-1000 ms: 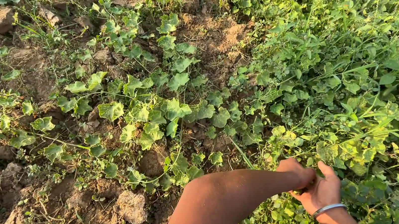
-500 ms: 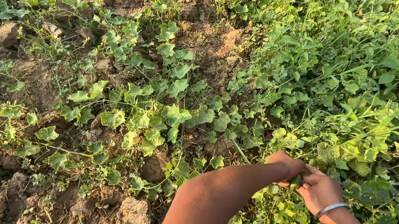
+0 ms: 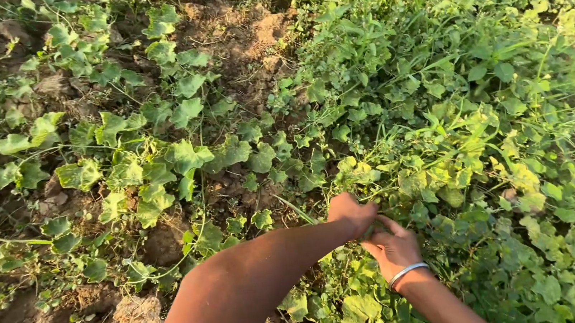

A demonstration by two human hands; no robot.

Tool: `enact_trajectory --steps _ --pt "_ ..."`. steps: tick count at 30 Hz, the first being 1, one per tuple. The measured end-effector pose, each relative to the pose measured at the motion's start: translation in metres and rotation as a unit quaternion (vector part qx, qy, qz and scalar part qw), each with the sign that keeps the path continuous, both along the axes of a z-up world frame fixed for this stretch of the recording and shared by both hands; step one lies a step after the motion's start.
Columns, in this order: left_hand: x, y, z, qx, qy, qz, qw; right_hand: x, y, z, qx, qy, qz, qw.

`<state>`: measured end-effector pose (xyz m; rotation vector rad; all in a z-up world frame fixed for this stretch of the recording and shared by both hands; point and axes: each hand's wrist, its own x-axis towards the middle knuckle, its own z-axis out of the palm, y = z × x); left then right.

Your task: The person walks along a dense vine patch in a field and picks small green gourds from the plants by hand, moving leaves aside to find them and collecting the picked gourds in one hand while continuing along the row.

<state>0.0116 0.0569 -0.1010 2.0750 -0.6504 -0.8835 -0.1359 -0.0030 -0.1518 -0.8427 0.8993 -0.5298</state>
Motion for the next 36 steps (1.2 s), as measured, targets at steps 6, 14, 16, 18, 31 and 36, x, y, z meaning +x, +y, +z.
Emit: enact_trajectory --steps 6,14,16,18,31,36 --pt "0.009 0.010 0.019 0.024 0.087 -0.065 0.994 0.002 0.019 0.045 0.051 0.019 0.018 0.998" --pt "0.011 -0.002 -0.008 0.022 0.011 -0.114 0.993 -0.010 0.013 0.022 0.090 0.009 0.066 0.994" --pt "0.011 0.002 -0.003 0.018 0.013 -0.122 0.992 -0.010 0.015 0.024 0.095 0.006 0.070 0.993" --pt "0.013 0.006 0.007 0.033 0.046 -0.135 0.989 -0.006 0.019 0.036 0.092 -0.003 0.103 0.990" --pt "0.042 0.003 0.022 0.074 0.088 -0.277 0.954 -0.025 -0.003 0.015 0.016 0.044 0.112 0.993" --pt "0.041 0.010 0.047 0.113 0.203 -0.260 0.937 -0.017 0.004 0.045 0.033 0.014 0.081 0.996"
